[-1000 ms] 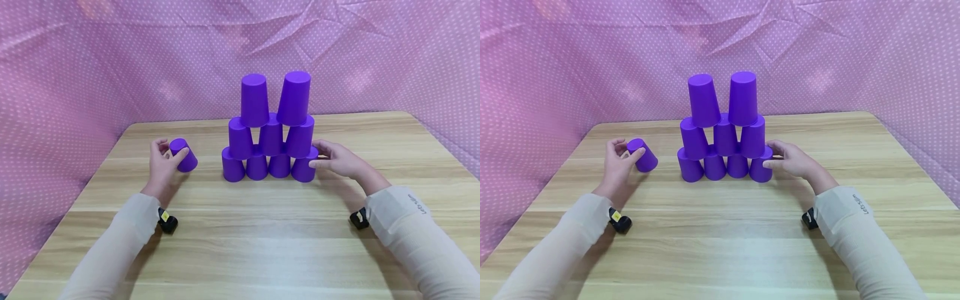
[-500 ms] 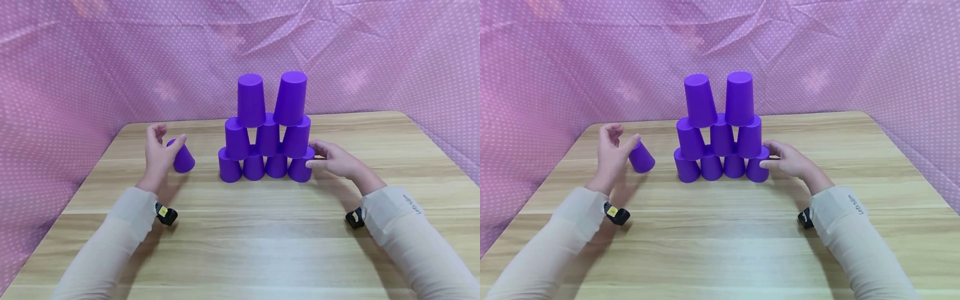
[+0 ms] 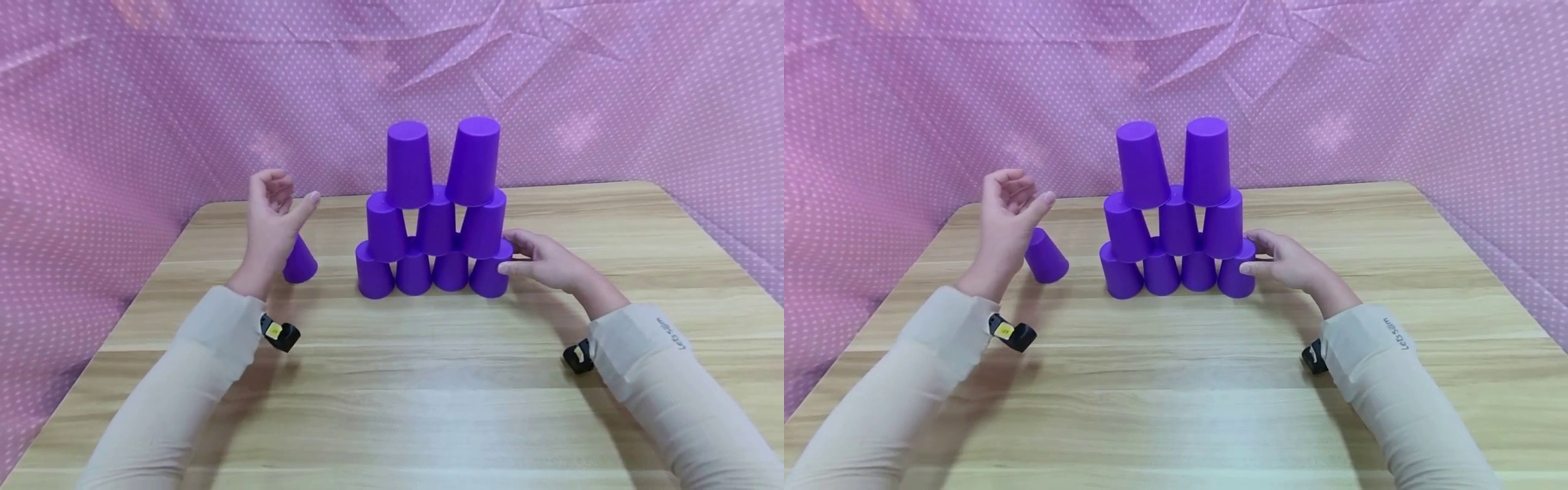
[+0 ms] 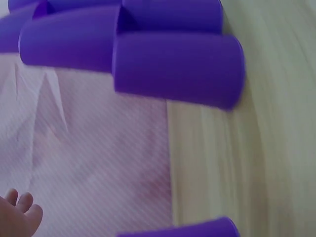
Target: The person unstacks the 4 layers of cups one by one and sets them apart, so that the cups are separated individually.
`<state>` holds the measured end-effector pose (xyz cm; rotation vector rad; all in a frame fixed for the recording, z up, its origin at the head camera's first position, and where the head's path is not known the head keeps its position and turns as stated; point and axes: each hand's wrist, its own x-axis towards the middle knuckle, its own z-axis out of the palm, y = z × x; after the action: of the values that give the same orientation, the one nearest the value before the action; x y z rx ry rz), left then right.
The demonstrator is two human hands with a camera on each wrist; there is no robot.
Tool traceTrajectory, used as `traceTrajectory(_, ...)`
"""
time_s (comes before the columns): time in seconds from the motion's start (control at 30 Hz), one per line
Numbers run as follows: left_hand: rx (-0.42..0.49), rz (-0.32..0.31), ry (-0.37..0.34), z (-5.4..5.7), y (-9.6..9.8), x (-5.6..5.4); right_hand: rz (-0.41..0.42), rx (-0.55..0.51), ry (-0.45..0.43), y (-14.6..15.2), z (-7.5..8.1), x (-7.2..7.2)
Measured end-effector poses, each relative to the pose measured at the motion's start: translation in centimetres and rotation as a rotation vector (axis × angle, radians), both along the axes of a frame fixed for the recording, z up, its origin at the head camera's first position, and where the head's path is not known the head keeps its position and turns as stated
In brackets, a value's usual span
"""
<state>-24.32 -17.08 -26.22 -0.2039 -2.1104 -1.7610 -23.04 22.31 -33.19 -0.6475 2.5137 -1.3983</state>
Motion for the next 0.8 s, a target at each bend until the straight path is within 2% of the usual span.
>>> traceTrajectory(0.23, -0.042, -0.128, 0.055, 1.9, 2.6, 0.4, 0.003, -0.002, 0.006, 0.0, -0.2, 0.0)
traceTrajectory(0.43, -0.078, -0.228, 0.065, 3.1, 4.7, 0.8, -0.007, 0.011, 0.023, 0.0, -0.2, 0.1)
traceTrajectory(0.63, -0.148, -0.304, 0.010, 3.9, 6.5, 1.1, -0.010, 0.008, 0.013, 0.1, -0.2, 0.2)
traceTrajectory(0.8, -0.232, -0.313, -0.038, 4.6, 7.5, 0.9, -0.011, 0.012, 0.026, 0.0, -0.2, 0.1)
